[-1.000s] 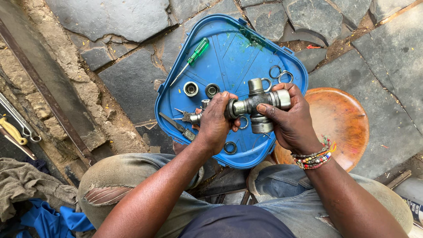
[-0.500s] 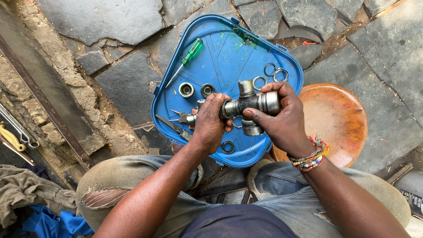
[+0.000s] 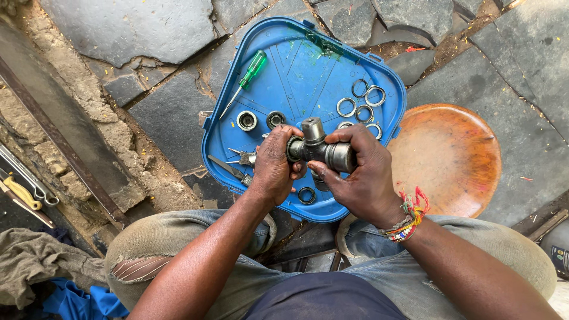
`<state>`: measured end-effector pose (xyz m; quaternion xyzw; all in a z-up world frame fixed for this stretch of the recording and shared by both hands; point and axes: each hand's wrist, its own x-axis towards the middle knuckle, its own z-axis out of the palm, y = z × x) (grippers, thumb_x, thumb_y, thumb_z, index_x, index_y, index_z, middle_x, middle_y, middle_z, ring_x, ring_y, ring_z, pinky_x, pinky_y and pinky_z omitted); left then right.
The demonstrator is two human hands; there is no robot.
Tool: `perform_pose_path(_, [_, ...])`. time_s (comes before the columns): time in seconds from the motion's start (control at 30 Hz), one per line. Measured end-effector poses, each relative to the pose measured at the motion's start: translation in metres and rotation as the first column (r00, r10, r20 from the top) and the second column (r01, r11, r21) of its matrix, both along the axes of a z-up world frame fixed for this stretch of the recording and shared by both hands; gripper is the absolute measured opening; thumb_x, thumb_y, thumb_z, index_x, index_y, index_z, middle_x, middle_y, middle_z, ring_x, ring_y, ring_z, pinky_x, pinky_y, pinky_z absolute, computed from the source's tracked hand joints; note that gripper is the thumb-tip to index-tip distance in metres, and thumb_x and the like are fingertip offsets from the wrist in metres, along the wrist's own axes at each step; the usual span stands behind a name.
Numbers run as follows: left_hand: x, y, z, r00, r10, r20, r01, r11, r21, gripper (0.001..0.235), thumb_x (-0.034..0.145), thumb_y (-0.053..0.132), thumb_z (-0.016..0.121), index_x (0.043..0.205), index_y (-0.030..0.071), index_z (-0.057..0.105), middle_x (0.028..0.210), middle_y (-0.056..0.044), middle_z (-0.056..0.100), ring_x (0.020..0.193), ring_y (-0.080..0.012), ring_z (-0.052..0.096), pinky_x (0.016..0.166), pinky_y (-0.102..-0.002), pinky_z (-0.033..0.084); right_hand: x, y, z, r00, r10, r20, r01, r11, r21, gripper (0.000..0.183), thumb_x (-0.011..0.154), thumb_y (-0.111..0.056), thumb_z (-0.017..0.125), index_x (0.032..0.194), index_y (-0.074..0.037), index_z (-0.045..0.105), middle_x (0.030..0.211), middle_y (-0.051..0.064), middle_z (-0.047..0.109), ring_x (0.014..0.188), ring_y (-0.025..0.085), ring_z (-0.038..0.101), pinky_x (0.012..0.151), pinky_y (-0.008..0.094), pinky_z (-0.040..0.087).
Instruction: The person sits on a paved surface and assembles small mechanical components, including bearings, washers, and a central hub, on a blue plastic tray. They pick up individual parts, fit them together by hand, and occasionally inspect the assembly before placing it back on the tray.
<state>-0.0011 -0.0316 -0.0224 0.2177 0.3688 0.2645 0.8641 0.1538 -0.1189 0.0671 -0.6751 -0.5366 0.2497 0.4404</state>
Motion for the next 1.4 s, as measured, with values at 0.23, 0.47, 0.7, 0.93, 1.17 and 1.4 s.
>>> perform_pose_path(0.23, [-0.001,0.005,0.005,0.998,-0.054,-0.01,0.054,0.998,-0.037,0.03,0.106,0.039,0.054,0.107,0.009,0.055,0.076,-0.002,0.055,0.052,-0.0044,0.045,0.04,-0.02,0.035,0.007,0.001,0.006,0.989,0.115,0.091,-0.12,0.991,0.055,0.048,0.08,-0.011,0.091,0.114,-0.005,0.058,0.103,0.012,0.065,0.092,0.025,0.068,0.078,0.035,0.055])
perform_pose_path(0.47, [-0.001,0.007,0.014,0.995,-0.086,-0.048,0.081,0.992,-0.096,0.029,0.105,0.038,0.052,0.108,0.009,0.054,0.079,-0.003,0.057,0.051,-0.0035,0.044,0.039,-0.019,0.034,0.011,0.001,0.006,0.972,0.217,0.096,-0.225,0.97,0.093,0.048,0.081,-0.011,0.089,0.117,-0.005,0.058,0.108,0.013,0.066,0.097,0.026,0.069,0.081,0.036,0.056])
perform_pose_path(0.7, [-0.003,0.007,0.013,0.994,-0.093,-0.061,0.085,0.99,-0.112,0.027,0.105,0.037,0.052,0.107,0.01,0.053,0.076,-0.002,0.055,0.05,-0.0041,0.044,0.038,-0.02,0.033,0.01,0.003,0.006,0.974,0.205,0.093,-0.213,0.973,0.083,0.048,0.081,-0.012,0.09,0.117,-0.003,0.058,0.107,0.014,0.065,0.096,0.027,0.069,0.08,0.037,0.057])
perform_pose_path(0.93, [-0.003,0.008,-0.004,0.992,-0.075,-0.097,0.064,0.992,-0.108,0.031,0.106,0.04,0.05,0.105,0.009,0.052,0.071,-0.002,0.049,0.048,-0.0059,0.042,0.038,-0.023,0.037,0.018,0.012,-0.017,0.991,0.119,-0.054,-0.123,0.988,-0.093,0.047,0.079,-0.012,0.092,0.113,-0.005,0.06,0.101,0.009,0.067,0.09,0.017,0.068,0.077,0.031,0.055])
perform_pose_path(1.17, [0.004,0.009,-0.006,0.989,-0.027,-0.147,0.017,0.998,-0.066,0.034,0.104,0.042,0.052,0.106,0.008,0.05,0.078,-0.006,0.052,0.052,-0.0074,0.045,0.041,-0.025,0.04,0.032,0.019,-0.047,0.931,0.031,-0.363,-0.078,0.99,-0.114,0.045,0.08,-0.01,0.092,0.111,-0.008,0.06,0.113,0.001,0.061,0.103,0.008,0.061,0.088,0.025,0.055])
perform_pose_path(1.4, [0.001,0.009,-0.01,0.99,-0.037,-0.138,0.04,0.999,0.024,0.035,0.105,0.043,0.053,0.108,0.008,0.049,0.079,-0.003,0.048,0.055,-0.0059,0.045,0.042,-0.025,0.041,0.028,0.02,-0.041,0.953,0.03,-0.302,-0.068,0.991,-0.118,0.044,0.08,-0.009,0.092,0.11,-0.007,0.06,0.113,0.002,0.061,0.104,0.009,0.061,0.089,0.026,0.055])
